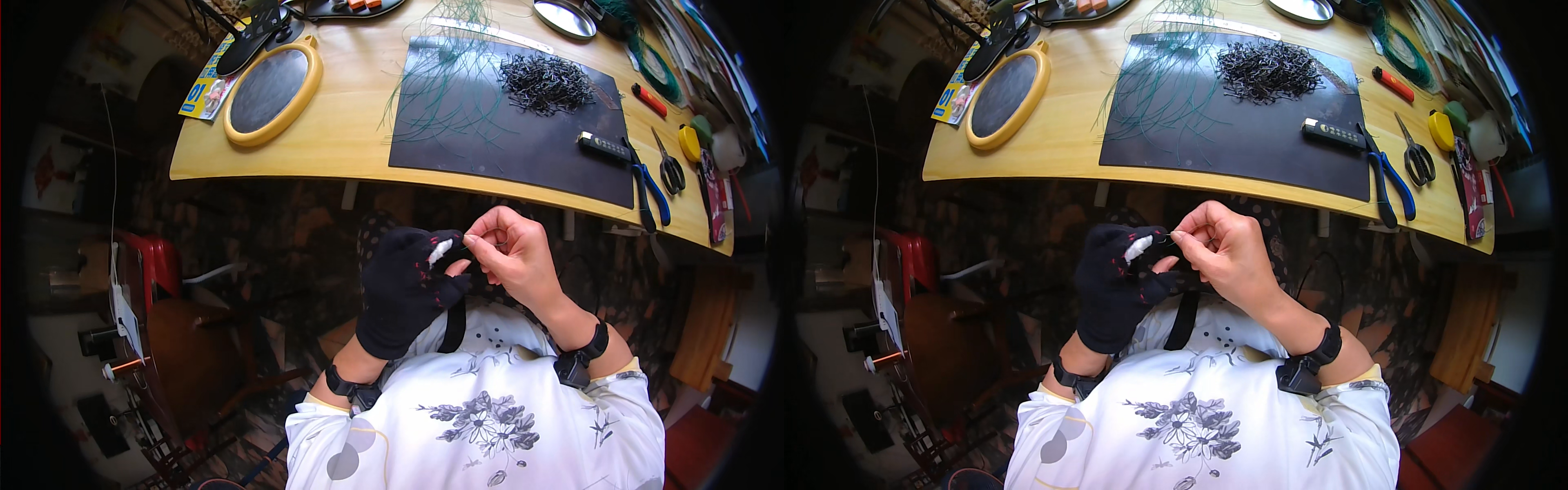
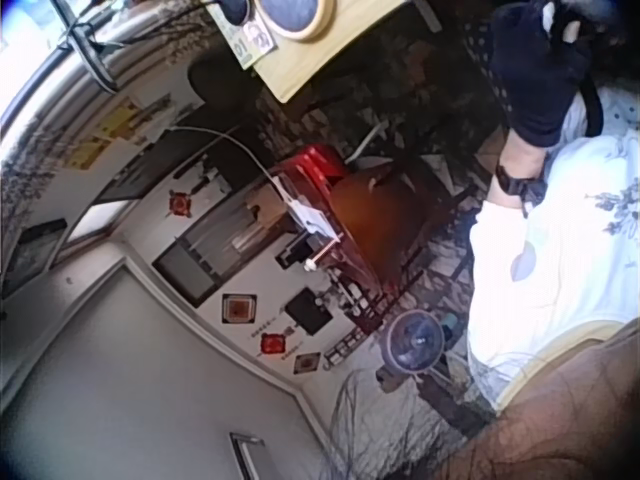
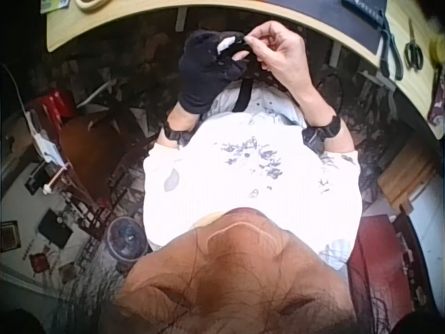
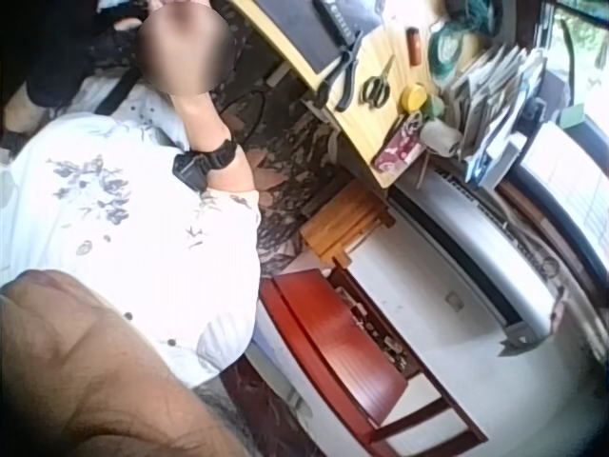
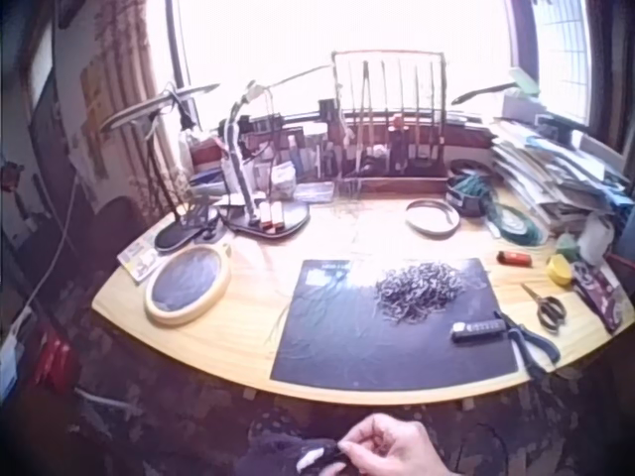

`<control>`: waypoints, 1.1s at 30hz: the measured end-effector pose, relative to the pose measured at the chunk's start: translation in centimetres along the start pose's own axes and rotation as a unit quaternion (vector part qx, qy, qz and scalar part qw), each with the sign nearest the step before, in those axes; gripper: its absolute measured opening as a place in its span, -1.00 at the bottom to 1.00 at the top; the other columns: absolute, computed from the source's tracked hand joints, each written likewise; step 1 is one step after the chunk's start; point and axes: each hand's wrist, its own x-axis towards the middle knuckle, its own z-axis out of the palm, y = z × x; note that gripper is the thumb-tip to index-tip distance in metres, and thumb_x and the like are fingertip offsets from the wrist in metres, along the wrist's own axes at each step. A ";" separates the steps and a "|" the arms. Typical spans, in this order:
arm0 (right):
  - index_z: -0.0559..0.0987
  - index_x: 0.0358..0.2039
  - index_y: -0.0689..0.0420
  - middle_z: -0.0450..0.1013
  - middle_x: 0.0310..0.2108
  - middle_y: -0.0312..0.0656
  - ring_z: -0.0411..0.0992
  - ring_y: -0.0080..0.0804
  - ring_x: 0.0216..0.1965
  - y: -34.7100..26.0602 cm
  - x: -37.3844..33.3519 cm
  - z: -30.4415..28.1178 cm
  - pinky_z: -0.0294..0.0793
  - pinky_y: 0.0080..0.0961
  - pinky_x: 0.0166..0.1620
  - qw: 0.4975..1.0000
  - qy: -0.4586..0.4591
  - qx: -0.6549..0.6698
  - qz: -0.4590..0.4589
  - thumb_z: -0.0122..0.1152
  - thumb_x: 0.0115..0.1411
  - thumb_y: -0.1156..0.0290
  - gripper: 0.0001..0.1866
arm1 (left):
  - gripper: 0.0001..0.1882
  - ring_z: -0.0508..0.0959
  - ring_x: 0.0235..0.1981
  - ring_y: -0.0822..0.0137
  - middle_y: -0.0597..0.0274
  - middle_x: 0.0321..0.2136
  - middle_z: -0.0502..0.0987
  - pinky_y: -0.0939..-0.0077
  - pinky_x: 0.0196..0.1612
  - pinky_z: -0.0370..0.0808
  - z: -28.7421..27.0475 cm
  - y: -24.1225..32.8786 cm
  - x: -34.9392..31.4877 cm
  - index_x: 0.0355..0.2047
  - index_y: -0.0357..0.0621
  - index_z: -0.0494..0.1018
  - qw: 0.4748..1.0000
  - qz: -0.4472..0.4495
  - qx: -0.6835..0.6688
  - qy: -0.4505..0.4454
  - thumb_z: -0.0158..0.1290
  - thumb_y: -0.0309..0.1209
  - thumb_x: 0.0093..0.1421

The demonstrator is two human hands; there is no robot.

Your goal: Threading small black weights or clips onto green fishing net lines and measuring them.

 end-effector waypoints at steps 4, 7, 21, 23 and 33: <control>0.54 -0.33 0.29 0.51 -0.59 -0.37 0.35 -0.80 -0.61 0.0 -0.1 0.1 0.28 -0.77 -0.58 1.000 -0.006 0.003 -0.030 0.25 0.33 0.51 -0.88 | -0.59 0.59 -0.24 0.20 0.17 -0.23 0.59 0.39 -0.20 0.55 -0.1 -0.4 0.5 -0.16 -0.14 0.66 0.998 0.049 -0.024 -0.014 0.48 -0.55 -0.07; 0.54 -0.33 0.29 0.49 -0.59 -0.39 0.34 -0.80 -0.61 0.3 0.0 0.0 0.28 -0.76 -0.58 0.999 -0.002 -0.015 -0.040 0.26 0.32 0.51 -0.88 | -0.66 0.57 -0.27 0.30 0.20 -0.28 0.57 0.42 -0.20 0.53 0.0 -0.1 0.1 -0.20 -0.15 0.63 0.998 0.000 -0.065 -0.021 0.43 -0.60 -0.02; 0.57 -0.31 0.26 0.42 -0.59 -0.41 0.31 -0.76 -0.66 0.6 0.1 -1.1 0.27 -0.76 -0.64 0.993 -0.002 0.095 0.069 0.32 0.26 0.49 -0.88 | -0.91 0.49 -0.36 0.53 0.39 -0.43 0.54 0.59 -0.23 0.44 0.6 -2.5 -0.6 -0.27 -0.19 0.57 0.851 -0.364 -0.377 -0.035 0.25 -0.52 0.21; 0.56 -0.32 0.27 0.42 -0.59 -0.40 0.30 -0.76 -0.66 0.7 0.0 -1.0 0.27 -0.76 -0.64 0.993 -0.002 0.096 0.069 0.31 0.26 0.50 -0.89 | -0.89 0.48 -0.38 0.49 0.37 -0.39 0.55 0.58 -0.21 0.44 1.0 -2.6 -0.9 -0.25 -0.19 0.58 0.865 -0.363 -0.346 -0.013 0.25 -0.52 0.20; 0.55 -0.32 0.26 0.41 -0.61 -0.43 0.29 -0.78 -0.65 0.7 -0.1 -0.9 0.24 -0.75 -0.59 0.998 -0.011 0.035 0.048 0.29 0.27 0.49 -0.89 | -0.54 0.68 -0.07 0.08 0.08 -0.05 0.65 0.37 -0.03 0.61 -0.6 -0.7 -0.2 0.04 -0.12 0.55 0.992 0.041 -0.089 -0.075 0.33 -0.58 0.10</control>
